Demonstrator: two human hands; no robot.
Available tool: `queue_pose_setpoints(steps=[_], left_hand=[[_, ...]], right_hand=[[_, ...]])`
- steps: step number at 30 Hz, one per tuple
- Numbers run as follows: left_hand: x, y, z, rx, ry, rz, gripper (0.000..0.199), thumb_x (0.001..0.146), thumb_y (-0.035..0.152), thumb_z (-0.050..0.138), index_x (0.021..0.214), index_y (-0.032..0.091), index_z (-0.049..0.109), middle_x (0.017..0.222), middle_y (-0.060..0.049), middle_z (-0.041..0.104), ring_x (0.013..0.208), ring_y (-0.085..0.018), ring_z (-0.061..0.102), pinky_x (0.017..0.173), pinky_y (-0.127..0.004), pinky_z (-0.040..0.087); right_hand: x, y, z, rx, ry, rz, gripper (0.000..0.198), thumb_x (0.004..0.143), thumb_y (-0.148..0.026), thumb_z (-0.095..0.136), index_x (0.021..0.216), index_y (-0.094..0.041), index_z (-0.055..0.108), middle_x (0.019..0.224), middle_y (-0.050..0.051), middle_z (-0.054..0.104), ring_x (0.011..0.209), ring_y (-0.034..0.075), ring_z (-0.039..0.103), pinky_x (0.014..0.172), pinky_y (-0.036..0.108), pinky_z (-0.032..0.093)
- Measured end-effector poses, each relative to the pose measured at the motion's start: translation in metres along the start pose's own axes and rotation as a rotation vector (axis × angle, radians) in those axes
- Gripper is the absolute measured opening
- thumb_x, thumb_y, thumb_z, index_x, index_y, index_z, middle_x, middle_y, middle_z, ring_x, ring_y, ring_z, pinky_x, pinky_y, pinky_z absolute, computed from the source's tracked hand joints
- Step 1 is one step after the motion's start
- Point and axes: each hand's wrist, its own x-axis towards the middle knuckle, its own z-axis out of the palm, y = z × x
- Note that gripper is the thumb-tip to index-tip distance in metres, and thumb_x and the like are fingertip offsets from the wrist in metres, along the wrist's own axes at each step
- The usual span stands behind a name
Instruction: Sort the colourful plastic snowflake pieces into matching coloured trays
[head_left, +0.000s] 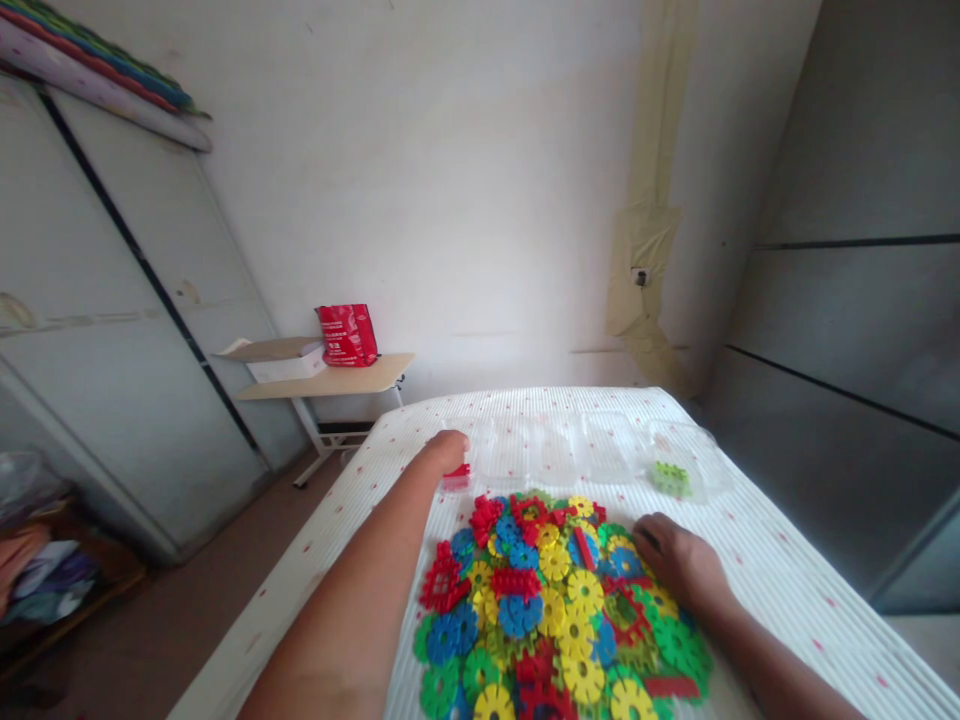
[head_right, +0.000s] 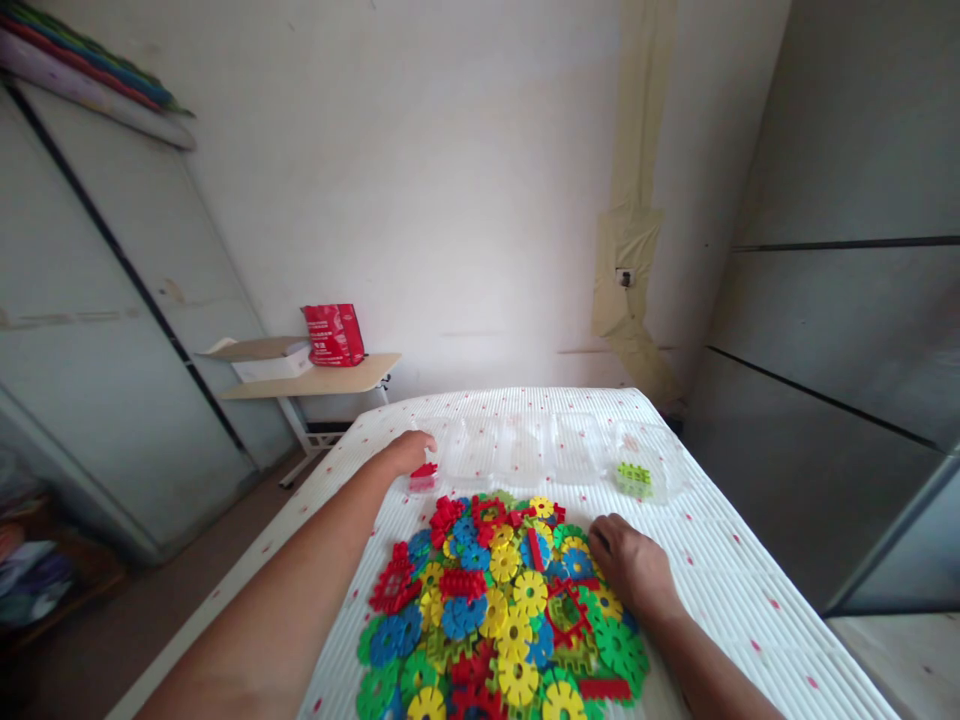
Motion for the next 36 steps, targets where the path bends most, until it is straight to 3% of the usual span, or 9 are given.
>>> queue_pose_setpoints(steps=[2,4,7,12,16,22,26,33,36], left_hand=[[-0.013,0.003,-0.006,-0.027,0.07,0.022,0.022,0.086,0.02,0.049,0.106,0.016,0.059,0.112,-0.008,0.059,0.103,-0.02,0.056,0.089,-0.037,0.045],[-0.034,0.01,-0.01,-0.054,0.157,0.049,0.03,0.084,0.007,0.042,0.106,0.015,0.061,0.113,-0.008,0.061,0.108,-0.019,0.053,0.094,-0.032,0.041],[-0.075,0.026,-0.007,-0.097,0.246,0.106,0.039,0.08,0.003,0.04,0.108,0.019,0.061,0.112,-0.004,0.063,0.107,-0.015,0.054,0.096,-0.025,0.038],[-0.145,0.047,0.024,-0.351,0.39,0.276,0.033,0.079,0.007,0.041,0.093,0.023,0.067,0.096,-0.002,0.066,0.094,-0.015,0.058,0.086,-0.027,0.044],[-0.177,0.038,0.054,-0.44,0.419,0.27,0.033,0.079,0.007,0.04,0.091,0.023,0.067,0.095,-0.003,0.065,0.092,-0.016,0.058,0.084,-0.029,0.046],[-0.187,0.006,0.081,-0.487,0.483,0.089,0.039,0.068,0.002,0.042,0.092,0.021,0.067,0.105,-0.006,0.063,0.102,-0.019,0.055,0.093,-0.037,0.043],[-0.186,0.0,0.094,-0.523,0.428,0.061,0.052,0.057,-0.001,0.045,0.099,0.021,0.065,0.114,-0.007,0.058,0.109,-0.021,0.052,0.099,-0.039,0.038],[-0.183,0.001,0.107,-0.509,0.342,-0.093,0.058,0.068,0.019,0.055,0.125,0.016,0.051,0.132,-0.014,0.047,0.126,-0.028,0.037,0.105,-0.045,0.029],[-0.181,0.001,0.108,-0.476,0.335,-0.092,0.055,0.068,0.018,0.056,0.122,0.014,0.053,0.124,-0.014,0.053,0.119,-0.027,0.044,0.103,-0.042,0.032]], right_hand=[[0.0,0.0,0.0,0.003,0.007,0.01,0.028,0.088,-0.035,0.036,0.076,-0.023,0.059,0.078,0.002,0.064,0.066,0.015,0.06,0.056,0.023,0.037],[0.0,0.0,0.001,0.005,0.009,0.018,0.028,0.087,-0.036,0.036,0.077,-0.023,0.059,0.079,0.002,0.064,0.067,0.015,0.061,0.056,0.023,0.037],[0.001,0.001,0.001,0.007,0.008,0.023,0.028,0.087,-0.036,0.037,0.078,-0.023,0.06,0.08,0.002,0.065,0.067,0.015,0.061,0.055,0.023,0.036],[0.001,0.0,-0.002,0.031,0.026,0.01,0.028,0.086,-0.037,0.038,0.077,-0.023,0.061,0.079,0.001,0.065,0.067,0.015,0.061,0.055,0.023,0.037],[0.0,-0.002,-0.005,0.027,0.02,0.028,0.028,0.086,-0.036,0.038,0.077,-0.023,0.061,0.078,0.001,0.065,0.067,0.016,0.062,0.056,0.024,0.038],[0.001,-0.002,-0.005,0.017,0.027,0.027,0.028,0.086,-0.037,0.039,0.075,-0.023,0.061,0.079,0.001,0.066,0.068,0.017,0.063,0.055,0.023,0.039],[0.0,-0.002,-0.004,-0.001,0.01,0.028,0.029,0.087,-0.037,0.037,0.077,-0.023,0.06,0.08,0.001,0.065,0.069,0.017,0.063,0.056,0.024,0.039],[0.0,-0.001,-0.002,-0.014,0.024,0.022,0.03,0.086,-0.039,0.037,0.076,-0.023,0.06,0.079,0.002,0.065,0.068,0.017,0.063,0.056,0.024,0.039],[0.0,-0.002,-0.004,0.0,0.008,0.022,0.03,0.087,-0.039,0.037,0.077,-0.023,0.06,0.079,0.002,0.065,0.069,0.017,0.063,0.056,0.024,0.04]])
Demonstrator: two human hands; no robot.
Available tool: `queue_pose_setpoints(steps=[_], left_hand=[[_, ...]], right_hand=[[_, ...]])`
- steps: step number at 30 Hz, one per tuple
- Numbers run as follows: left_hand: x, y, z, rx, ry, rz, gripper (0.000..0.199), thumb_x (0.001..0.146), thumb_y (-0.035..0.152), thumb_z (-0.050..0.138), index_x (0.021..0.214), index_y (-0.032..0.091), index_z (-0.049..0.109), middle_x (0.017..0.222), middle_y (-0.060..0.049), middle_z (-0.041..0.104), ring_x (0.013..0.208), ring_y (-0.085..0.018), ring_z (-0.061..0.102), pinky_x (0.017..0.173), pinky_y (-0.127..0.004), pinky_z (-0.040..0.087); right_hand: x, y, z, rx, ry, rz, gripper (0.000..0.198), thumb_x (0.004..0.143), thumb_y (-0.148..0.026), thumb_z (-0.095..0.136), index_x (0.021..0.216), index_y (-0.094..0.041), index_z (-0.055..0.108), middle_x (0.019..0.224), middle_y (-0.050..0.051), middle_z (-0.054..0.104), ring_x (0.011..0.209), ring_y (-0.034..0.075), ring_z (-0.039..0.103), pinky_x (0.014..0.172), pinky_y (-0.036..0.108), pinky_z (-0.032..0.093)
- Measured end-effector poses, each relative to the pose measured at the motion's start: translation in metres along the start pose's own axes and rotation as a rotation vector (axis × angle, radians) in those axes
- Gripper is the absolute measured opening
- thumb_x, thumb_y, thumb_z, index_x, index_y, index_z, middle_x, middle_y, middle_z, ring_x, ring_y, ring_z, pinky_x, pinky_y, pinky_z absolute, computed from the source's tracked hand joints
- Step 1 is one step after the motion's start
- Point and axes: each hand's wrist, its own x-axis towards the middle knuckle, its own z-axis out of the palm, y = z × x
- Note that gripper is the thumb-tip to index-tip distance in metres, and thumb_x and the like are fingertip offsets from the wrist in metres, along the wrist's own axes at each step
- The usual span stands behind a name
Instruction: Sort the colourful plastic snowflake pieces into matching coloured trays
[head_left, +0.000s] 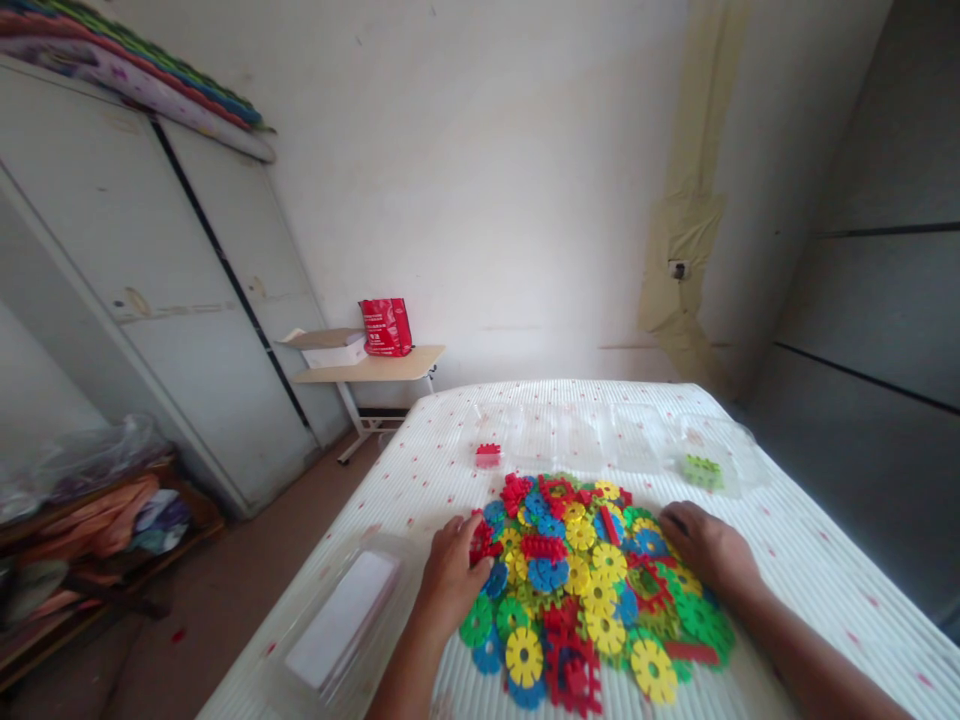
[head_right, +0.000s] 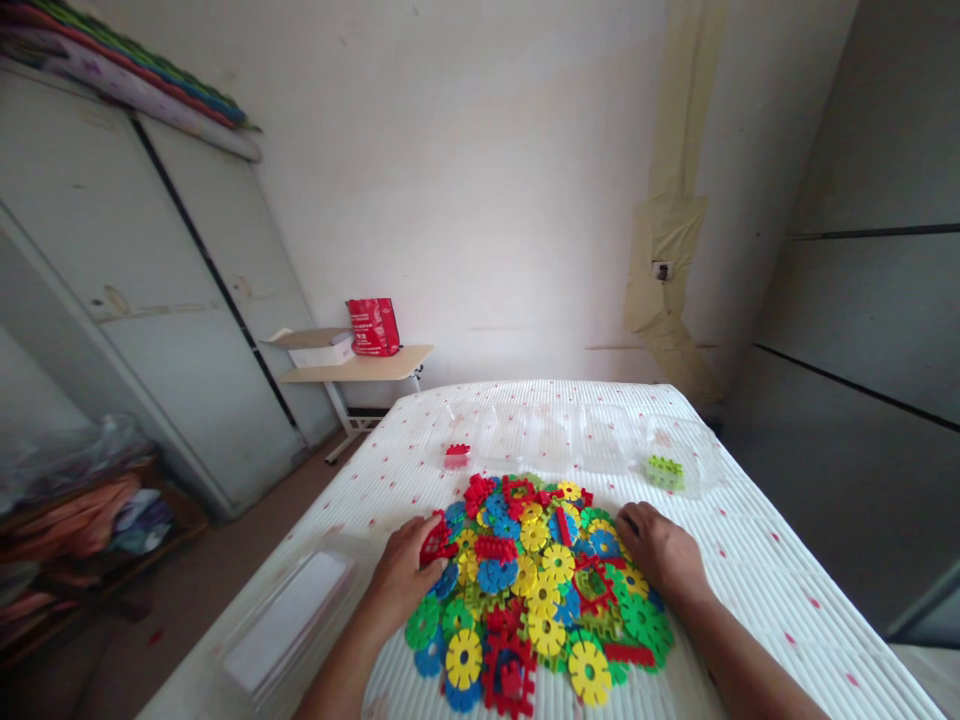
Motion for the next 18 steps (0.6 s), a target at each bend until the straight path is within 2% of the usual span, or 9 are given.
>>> queue_pose_setpoints(steps=[4,12,18], left_hand=[[0.004,0.0,-0.001,0.022,0.035,0.046,0.046,0.066,0.01,0.055,0.111,0.014,0.06,0.11,-0.01,0.062,0.106,-0.022,0.053,0.097,-0.037,0.038],[0.006,-0.003,0.0,-0.014,0.109,0.064,0.045,0.062,0.005,0.055,0.105,0.016,0.061,0.105,-0.008,0.065,0.1,-0.021,0.056,0.093,-0.037,0.042],[0.005,0.002,-0.005,-0.166,0.222,0.034,0.042,0.068,0.015,0.057,0.11,0.019,0.058,0.11,-0.006,0.062,0.105,-0.021,0.055,0.094,-0.039,0.042]], right_hand=[[0.0,0.0,-0.001,-0.006,-0.013,0.012,0.03,0.087,-0.039,0.036,0.077,-0.023,0.06,0.081,0.002,0.065,0.069,0.017,0.063,0.056,0.024,0.04],[0.0,0.001,0.002,0.013,0.01,0.0,0.03,0.085,-0.04,0.037,0.077,-0.023,0.06,0.079,0.002,0.065,0.069,0.018,0.063,0.057,0.025,0.042],[0.002,0.004,-0.01,0.202,0.124,-0.002,0.03,0.084,-0.043,0.039,0.082,-0.021,0.06,0.081,0.004,0.066,0.068,0.017,0.062,0.061,0.027,0.046]])
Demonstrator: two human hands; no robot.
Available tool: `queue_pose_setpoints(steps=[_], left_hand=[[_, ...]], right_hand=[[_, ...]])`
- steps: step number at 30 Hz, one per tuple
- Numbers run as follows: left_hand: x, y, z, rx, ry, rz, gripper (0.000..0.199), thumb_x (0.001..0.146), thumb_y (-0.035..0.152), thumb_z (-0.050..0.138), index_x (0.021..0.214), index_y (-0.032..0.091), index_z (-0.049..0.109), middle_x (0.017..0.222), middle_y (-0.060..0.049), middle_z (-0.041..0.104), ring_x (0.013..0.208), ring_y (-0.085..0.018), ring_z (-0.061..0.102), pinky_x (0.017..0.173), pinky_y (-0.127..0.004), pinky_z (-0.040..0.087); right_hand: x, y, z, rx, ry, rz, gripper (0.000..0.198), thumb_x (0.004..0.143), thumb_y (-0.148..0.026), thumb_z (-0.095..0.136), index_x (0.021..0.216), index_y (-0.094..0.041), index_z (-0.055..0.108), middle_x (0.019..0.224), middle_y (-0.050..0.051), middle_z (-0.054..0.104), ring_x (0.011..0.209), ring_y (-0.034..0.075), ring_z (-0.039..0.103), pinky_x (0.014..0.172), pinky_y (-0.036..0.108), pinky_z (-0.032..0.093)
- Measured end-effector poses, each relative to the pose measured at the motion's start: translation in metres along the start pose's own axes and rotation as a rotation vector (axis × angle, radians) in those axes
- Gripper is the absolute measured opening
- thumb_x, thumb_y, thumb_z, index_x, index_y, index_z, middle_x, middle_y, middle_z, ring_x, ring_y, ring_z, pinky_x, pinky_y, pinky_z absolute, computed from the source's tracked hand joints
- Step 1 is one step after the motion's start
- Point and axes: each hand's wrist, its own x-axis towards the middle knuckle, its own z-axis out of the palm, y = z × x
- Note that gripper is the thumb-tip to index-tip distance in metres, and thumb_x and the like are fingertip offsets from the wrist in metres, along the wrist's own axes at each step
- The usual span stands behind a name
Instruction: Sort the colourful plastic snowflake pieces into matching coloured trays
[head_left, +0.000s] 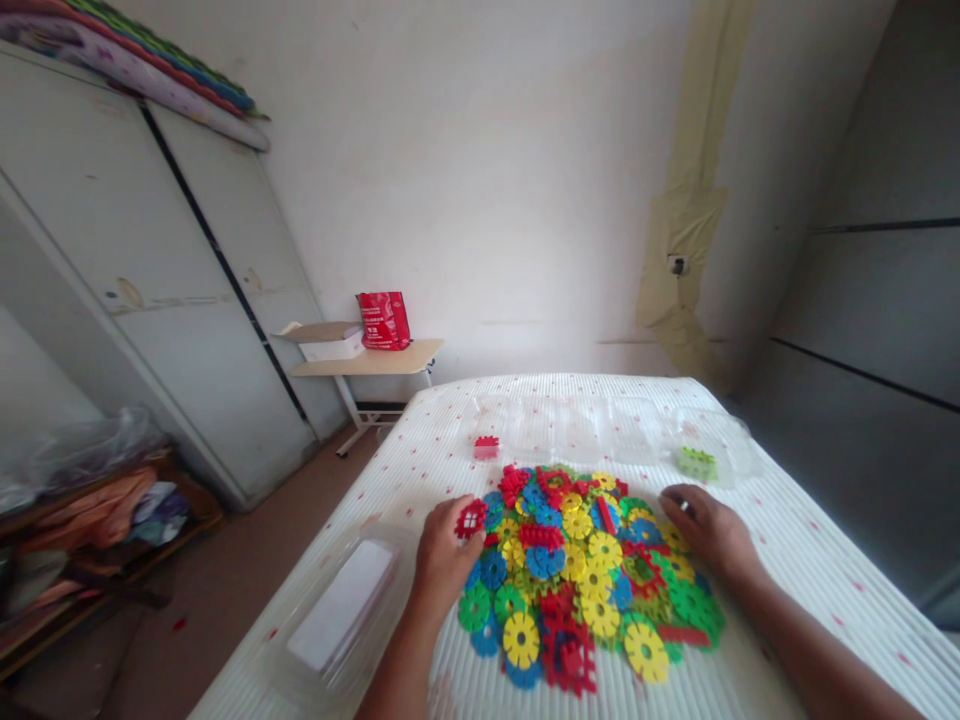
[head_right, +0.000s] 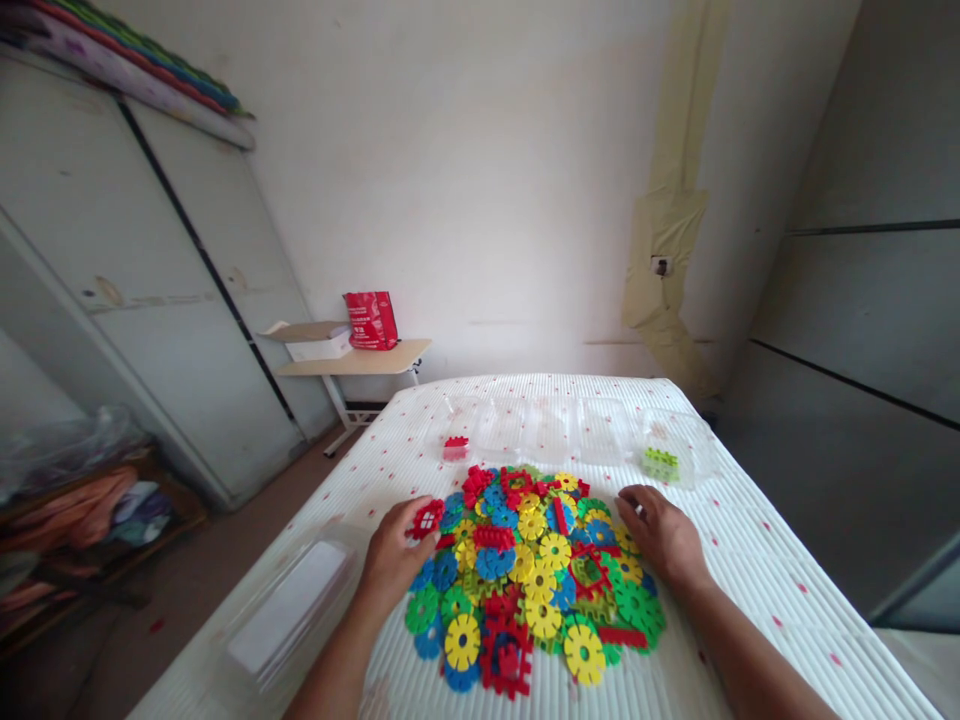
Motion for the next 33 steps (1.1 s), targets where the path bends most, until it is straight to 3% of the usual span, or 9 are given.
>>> queue_pose_setpoints(steps=[3,7,9,12,16,19,24,29,33], left_hand=[[-0.001,0.007,-0.003,-0.107,0.018,0.028,0.044,0.072,0.023,0.058,0.116,0.02,0.053,0.116,-0.006,0.058,0.109,-0.021,0.054,0.095,-0.037,0.042],[-0.004,0.02,-0.005,-0.202,0.0,0.053,0.048,0.071,0.022,0.059,0.119,0.023,0.051,0.119,-0.006,0.056,0.109,-0.02,0.053,0.091,-0.034,0.045],[-0.006,0.026,-0.006,-0.222,-0.021,0.068,0.05,0.071,0.021,0.058,0.12,0.024,0.05,0.12,-0.005,0.055,0.109,-0.02,0.053,0.089,-0.032,0.047],[-0.009,0.033,-0.005,-0.231,-0.032,0.08,0.053,0.071,0.019,0.058,0.122,0.025,0.048,0.122,-0.005,0.053,0.11,-0.021,0.052,0.087,-0.032,0.047],[-0.012,0.037,0.0,-0.236,0.007,0.078,0.06,0.067,0.015,0.06,0.124,0.026,0.044,0.122,-0.005,0.05,0.113,-0.021,0.049,0.095,-0.036,0.042],[-0.013,0.038,0.008,-0.309,0.015,0.048,0.064,0.065,0.012,0.059,0.126,0.025,0.043,0.124,-0.005,0.047,0.116,-0.022,0.047,0.099,-0.036,0.039],[-0.014,0.036,0.018,-0.437,-0.07,-0.024,0.061,0.063,0.01,0.059,0.122,0.022,0.048,0.121,-0.005,0.05,0.115,-0.023,0.048,0.099,-0.035,0.038],[-0.017,0.046,0.023,-0.493,-0.144,-0.03,0.057,0.06,0.01,0.063,0.116,0.022,0.055,0.119,-0.005,0.05,0.116,-0.023,0.047,0.102,-0.036,0.036],[-0.023,0.057,0.027,-0.524,-0.244,-0.037,0.057,0.059,0.013,0.067,0.114,0.023,0.058,0.122,-0.006,0.048,0.119,-0.025,0.044,0.103,-0.038,0.035]], right_hand=[[-0.004,-0.027,-0.015,0.089,0.009,-0.11,0.03,0.085,-0.043,0.041,0.085,-0.02,0.06,0.082,0.006,0.065,0.066,0.017,0.06,0.061,0.028,0.046],[-0.026,-0.092,-0.03,0.179,-0.185,-0.463,0.027,0.084,-0.041,0.046,0.092,-0.021,0.062,0.094,0.008,0.064,0.087,0.02,0.059,0.074,0.03,0.046],[-0.042,-0.121,-0.029,0.13,-0.355,-0.598,0.031,0.078,-0.045,0.053,0.096,-0.021,0.063,0.095,0.007,0.064,0.086,0.021,0.057,0.074,0.032,0.044],[-0.064,-0.143,-0.012,-0.002,-0.405,-0.656,0.054,0.062,-0.055,0.065,0.105,-0.023,0.06,0.096,0.006,0.064,0.083,0.024,0.055,0.075,0.037,0.041],[-0.08,-0.145,0.011,-0.042,-0.334,-0.665,0.036,0.072,-0.038,0.061,0.103,-0.021,0.061,0.093,0.007,0.066,0.082,0.022,0.056,0.076,0.034,0.04],[-0.078,-0.144,0.008,0.021,-0.336,-0.674,0.032,0.074,-0.026,0.057,0.105,-0.022,0.06,0.095,0.007,0.067,0.083,0.021,0.058,0.077,0.034,0.042],[-0.061,-0.133,-0.008,0.192,-0.256,-0.538,0.049,0.074,-0.028,0.057,0.122,-0.021,0.051,0.118,0.011,0.059,0.105,0.025,0.056,0.086,0.037,0.047],[-0.046,-0.115,-0.004,0.182,-0.129,-0.446,0.046,0.081,-0.028,0.055,0.126,-0.022,0.048,0.12,0.012,0.058,0.11,0.026,0.053,0.093,0.048,0.043],[-0.044,-0.116,-0.002,0.233,-0.111,-0.41,0.044,0.081,-0.03,0.056,0.123,-0.021,0.05,0.118,0.013,0.059,0.108,0.025,0.055,0.09,0.044,0.047]])
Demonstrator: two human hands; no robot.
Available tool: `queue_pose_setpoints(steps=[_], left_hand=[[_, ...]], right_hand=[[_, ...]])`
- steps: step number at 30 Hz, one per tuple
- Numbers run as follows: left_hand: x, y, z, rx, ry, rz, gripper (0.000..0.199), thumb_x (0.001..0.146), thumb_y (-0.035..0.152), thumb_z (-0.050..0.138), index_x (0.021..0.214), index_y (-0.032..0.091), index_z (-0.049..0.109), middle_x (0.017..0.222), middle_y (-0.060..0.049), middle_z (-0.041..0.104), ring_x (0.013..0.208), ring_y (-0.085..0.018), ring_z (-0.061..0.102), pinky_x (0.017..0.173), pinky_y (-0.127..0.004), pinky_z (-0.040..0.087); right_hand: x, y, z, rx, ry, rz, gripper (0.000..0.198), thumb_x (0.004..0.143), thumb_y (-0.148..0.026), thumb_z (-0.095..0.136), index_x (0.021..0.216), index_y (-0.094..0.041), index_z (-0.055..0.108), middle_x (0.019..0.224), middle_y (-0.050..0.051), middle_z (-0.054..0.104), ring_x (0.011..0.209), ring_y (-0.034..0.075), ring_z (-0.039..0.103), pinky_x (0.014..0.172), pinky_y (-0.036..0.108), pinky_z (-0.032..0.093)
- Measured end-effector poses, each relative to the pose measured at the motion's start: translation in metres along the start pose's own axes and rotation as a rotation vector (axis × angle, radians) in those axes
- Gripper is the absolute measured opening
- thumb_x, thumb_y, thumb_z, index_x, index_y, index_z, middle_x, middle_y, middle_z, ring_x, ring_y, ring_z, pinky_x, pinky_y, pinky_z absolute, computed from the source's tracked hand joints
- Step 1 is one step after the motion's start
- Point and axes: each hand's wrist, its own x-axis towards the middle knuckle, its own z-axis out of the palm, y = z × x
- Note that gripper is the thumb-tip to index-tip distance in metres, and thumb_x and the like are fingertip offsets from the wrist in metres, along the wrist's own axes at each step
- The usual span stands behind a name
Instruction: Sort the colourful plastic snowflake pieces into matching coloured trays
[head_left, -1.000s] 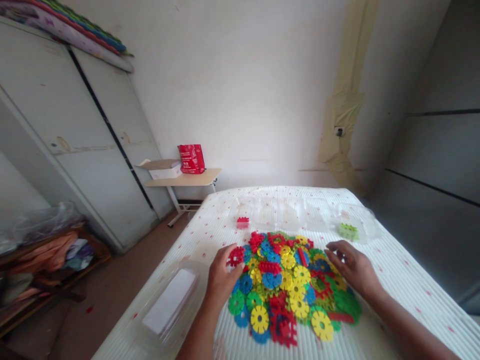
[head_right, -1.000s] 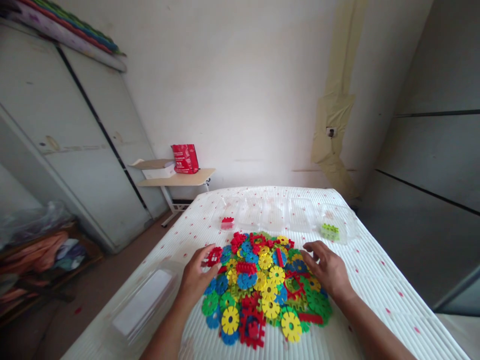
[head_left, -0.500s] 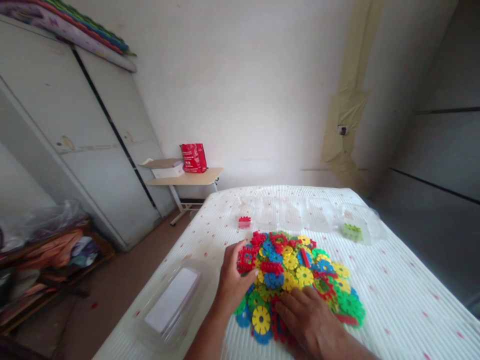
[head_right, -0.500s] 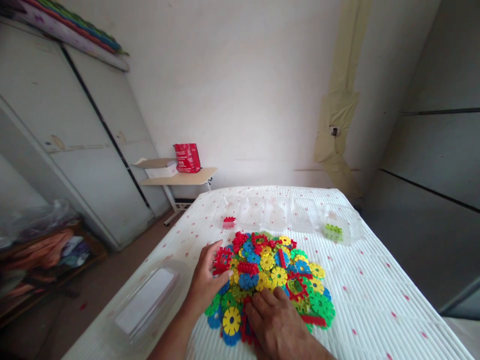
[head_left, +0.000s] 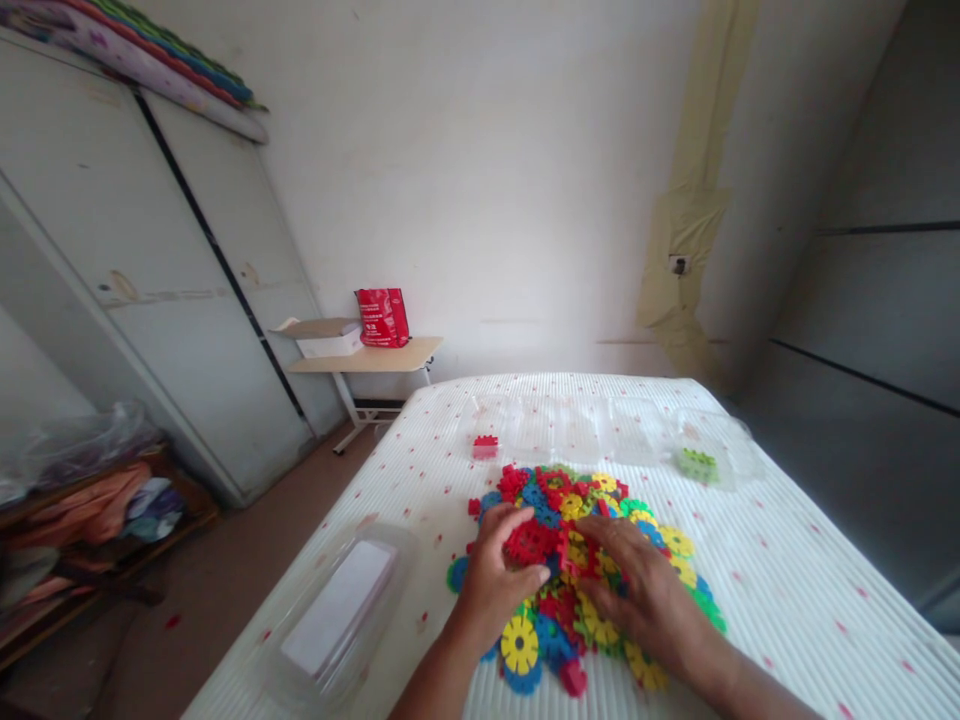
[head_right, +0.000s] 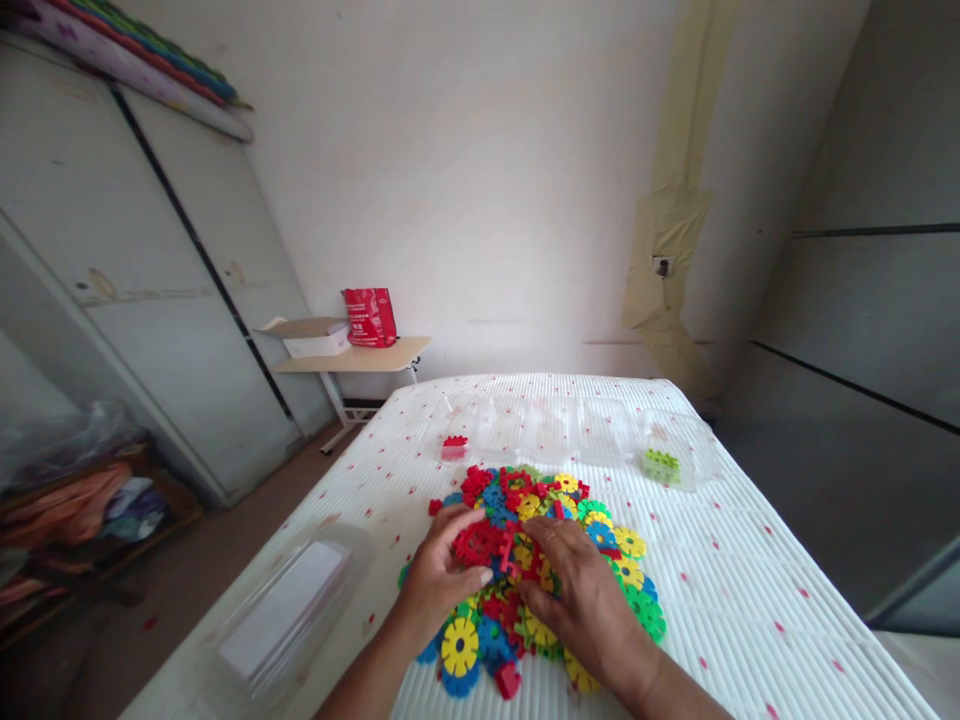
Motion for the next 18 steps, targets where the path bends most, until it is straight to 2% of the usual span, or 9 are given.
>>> queue_pose_setpoints(steps=[4,7,11,18], left_hand=[[-0.004,0.005,0.003,-0.16,-0.103,-0.061,0.053,0.065,0.024,0.065,0.117,0.022,0.057,0.129,-0.008,0.046,0.119,-0.026,0.045,0.096,-0.037,0.042],[-0.006,0.009,-0.001,-0.225,-0.139,-0.09,0.047,0.078,0.03,0.052,0.125,0.023,0.049,0.131,-0.007,0.049,0.121,-0.023,0.044,0.1,-0.038,0.038],[-0.007,0.008,0.0,-0.141,-0.083,-0.07,0.042,0.084,0.03,0.042,0.125,0.021,0.046,0.127,-0.009,0.052,0.119,-0.021,0.047,0.1,-0.037,0.037],[-0.005,0.002,0.015,-0.167,0.044,-0.124,0.04,0.073,0.015,0.046,0.112,0.021,0.051,0.11,-0.007,0.057,0.102,-0.019,0.056,0.09,-0.033,0.043]], right_hand=[[0.002,-0.005,0.002,-0.001,-0.046,0.023,0.04,0.08,-0.032,0.057,0.119,-0.02,0.054,0.116,0.013,0.06,0.106,0.026,0.056,0.089,0.043,0.048],[0.003,-0.006,0.002,-0.021,-0.062,0.048,0.04,0.081,-0.032,0.057,0.118,-0.019,0.055,0.115,0.012,0.061,0.105,0.025,0.057,0.089,0.043,0.048],[0.005,-0.008,0.002,-0.03,-0.043,0.051,0.037,0.081,-0.033,0.056,0.116,-0.02,0.056,0.112,0.012,0.062,0.101,0.025,0.059,0.086,0.041,0.049],[0.001,-0.011,0.015,-0.114,0.02,-0.014,0.038,0.081,-0.033,0.056,0.117,-0.02,0.054,0.111,0.011,0.063,0.101,0.026,0.058,0.086,0.043,0.048]])
